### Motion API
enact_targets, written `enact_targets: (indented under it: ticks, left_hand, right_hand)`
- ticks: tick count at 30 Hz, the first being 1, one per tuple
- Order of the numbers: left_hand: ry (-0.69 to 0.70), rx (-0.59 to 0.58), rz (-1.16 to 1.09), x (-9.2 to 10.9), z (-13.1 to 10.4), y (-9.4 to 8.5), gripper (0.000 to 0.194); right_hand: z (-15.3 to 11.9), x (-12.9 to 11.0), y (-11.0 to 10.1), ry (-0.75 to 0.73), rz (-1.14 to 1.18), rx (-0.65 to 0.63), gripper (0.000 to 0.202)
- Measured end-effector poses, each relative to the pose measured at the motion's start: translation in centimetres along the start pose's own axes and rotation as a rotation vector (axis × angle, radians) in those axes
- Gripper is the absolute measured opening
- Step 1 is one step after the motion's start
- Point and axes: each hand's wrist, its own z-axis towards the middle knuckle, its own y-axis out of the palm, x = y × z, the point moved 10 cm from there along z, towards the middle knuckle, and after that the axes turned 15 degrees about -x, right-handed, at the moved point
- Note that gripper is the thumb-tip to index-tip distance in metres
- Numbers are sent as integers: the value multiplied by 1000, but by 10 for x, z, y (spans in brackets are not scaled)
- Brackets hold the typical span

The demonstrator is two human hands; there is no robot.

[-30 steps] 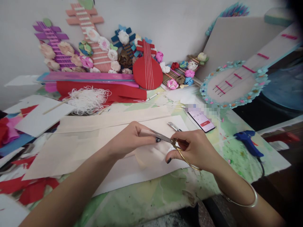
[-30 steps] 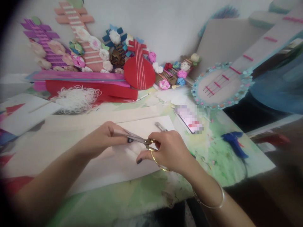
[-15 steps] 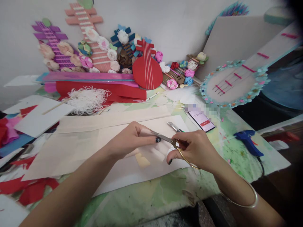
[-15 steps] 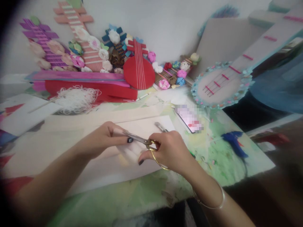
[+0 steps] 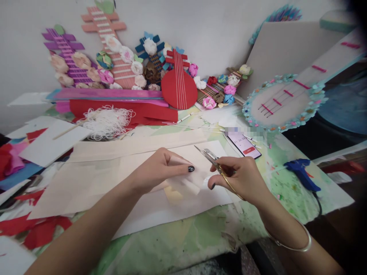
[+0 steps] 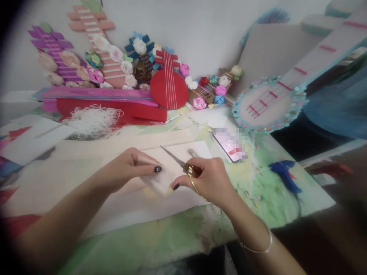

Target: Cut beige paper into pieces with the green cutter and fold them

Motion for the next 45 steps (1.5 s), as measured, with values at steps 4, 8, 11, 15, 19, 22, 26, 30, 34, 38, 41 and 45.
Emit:
enact_targets:
  ticks: [4,8,11,15,19,22,26,30,34,38,41,45]
  left_hand:
    - [-19,16,39,-3,3,-4,20]
    - [-79,109,139,-8,0,-32,23]
    - [-152,276,348,2,-13,-80,24]
    - [-361,300,828,29,-11,-139,32]
    - [-475,135,1093,38,39,-167,21]
    - [-577,-185,1258,7,94,-153,14]
    - [-576,-229,1336,-20,150,-140,15]
    - [-480,-125,1388,-15,161,-134,18]
    - [-277,40,1378,7,131,-122,39]
    - [-191,86,1273,-2,87,-96,18]
    - [-211,36,1157,-26,66,-76,26]
    - [-228,22,1077,-50,54,-62,29]
  right_hand:
    - [-3,19,-6,98,-9,-9,43]
    - [-20,63,-11,267,-110,-29,40]
    - [-49,109,-13,392,-131,-44,38]
    - [-104,161,-25,516,-146,32,45]
    - [-159,194,-47,651,-128,151,59]
    - [-187,209,-64,754,-145,240,63]
    - [-193,218,-67,762,-206,244,57]
    - [-183,214,-60,650,-280,239,52]
    - [-173,192,-60,505,-517,271,38]
    - [-153,160,-62,433,-684,364,35]
    - [-112,140,-41,286,-549,256,35]
    - [-61,131,-11,248,-433,100,39]
